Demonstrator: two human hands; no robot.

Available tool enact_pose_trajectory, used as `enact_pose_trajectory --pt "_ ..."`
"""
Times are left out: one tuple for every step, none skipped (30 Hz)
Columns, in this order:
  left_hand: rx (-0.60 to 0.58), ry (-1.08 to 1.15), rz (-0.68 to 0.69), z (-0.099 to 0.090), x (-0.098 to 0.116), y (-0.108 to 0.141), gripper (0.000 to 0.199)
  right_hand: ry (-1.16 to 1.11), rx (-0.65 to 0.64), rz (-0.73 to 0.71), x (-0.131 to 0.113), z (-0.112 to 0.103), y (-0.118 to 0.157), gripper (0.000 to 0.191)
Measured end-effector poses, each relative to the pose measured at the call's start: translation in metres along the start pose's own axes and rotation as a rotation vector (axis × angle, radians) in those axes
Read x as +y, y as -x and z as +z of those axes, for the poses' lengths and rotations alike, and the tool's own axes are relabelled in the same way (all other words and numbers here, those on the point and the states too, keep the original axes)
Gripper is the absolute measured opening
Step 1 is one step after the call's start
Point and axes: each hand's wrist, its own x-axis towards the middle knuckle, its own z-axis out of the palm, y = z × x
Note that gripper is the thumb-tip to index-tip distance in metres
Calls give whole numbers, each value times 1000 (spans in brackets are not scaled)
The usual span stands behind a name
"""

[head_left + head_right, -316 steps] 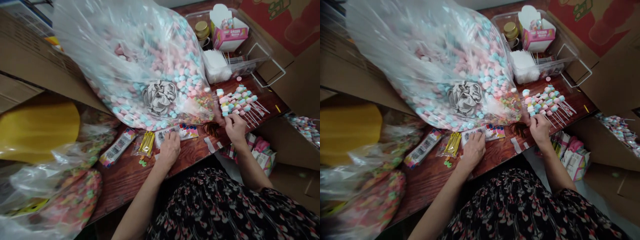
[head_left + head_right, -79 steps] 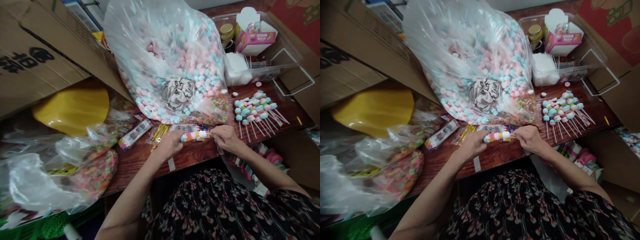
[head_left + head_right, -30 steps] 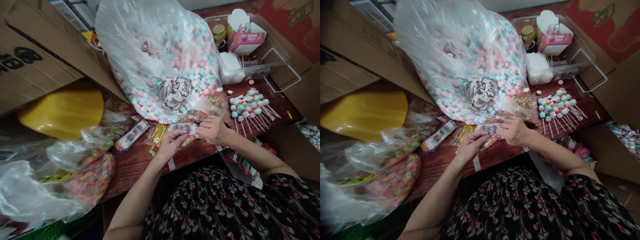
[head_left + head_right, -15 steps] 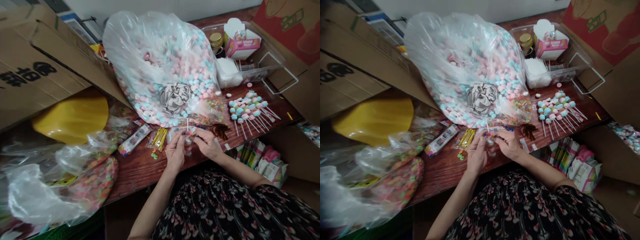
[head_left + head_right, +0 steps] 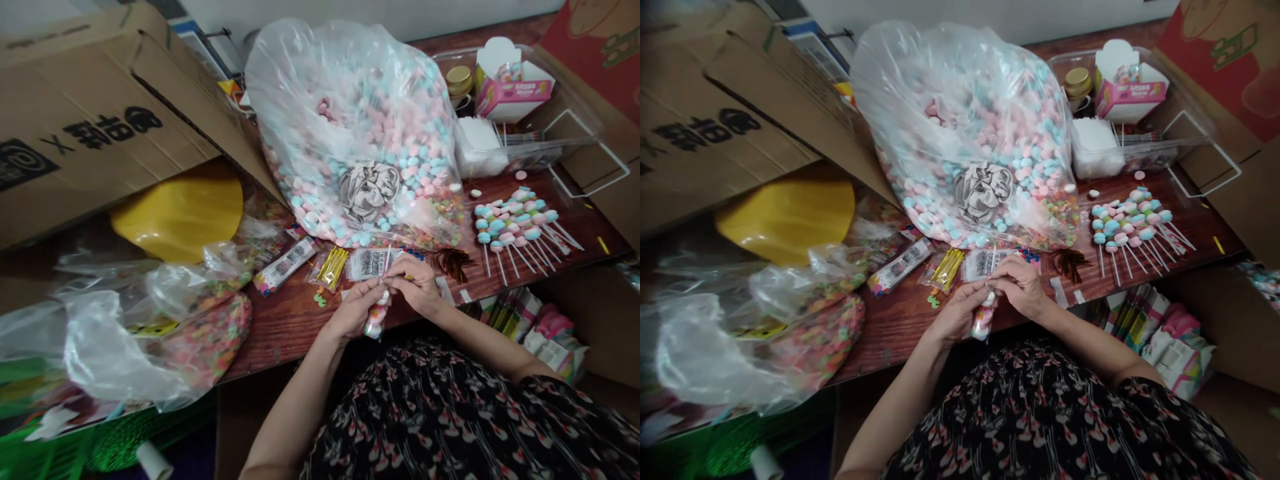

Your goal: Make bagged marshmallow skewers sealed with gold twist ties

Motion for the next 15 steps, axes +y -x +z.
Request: enact_pose_trajectory --pt "4 -19 -8 -3 1 0 35 74 -16 -39 1 -5 -1 12" --pt "9 -32 -12 -5 1 0 34 176 -54 -108 2 -12 -2 14" --pt "6 -40 -21 -7 1 0 34 292 -127 -200 3 -20 -3 19" --pt "-11 -47 -40 -8 2 0 35 406 -237 -302 3 -28 -2 25" --pt "-48 -57 -75 -10 2 1 35 499 -369 -399 4 -36 -1 31" --pt "-103 -71 -119 -11 2 1 35 564 -495 -477 3 -43 1 34" --pt "-170 -87 -171 -13 3 1 36 604 -597 -526 3 -48 3 36" --pt "-245 -102 -227 -14 3 1 36 629 -669 -555 3 -52 5 36" --pt "-311 -115 -279 -15 3 0 36 640 -708 -572 2 -54 7 33" --pt "-366 -134 -326 -16 3 0 36 643 -723 -580 2 -55 9 31" --pt "-404 -167 -357 -17 3 -1 36 647 -726 -582 2 -54 10 28" --pt "-428 -227 -370 -16 4 -2 36 654 -717 -576 2 -52 12 26" --pt "-438 -326 -353 -15 4 -2 36 665 -699 -557 2 -49 15 23" --pt "-431 -467 -294 -13 4 -2 35 678 -673 -517 2 -46 18 21" --pt "-399 -642 -190 -11 4 -1 34 690 -644 -450 3 -42 22 18"
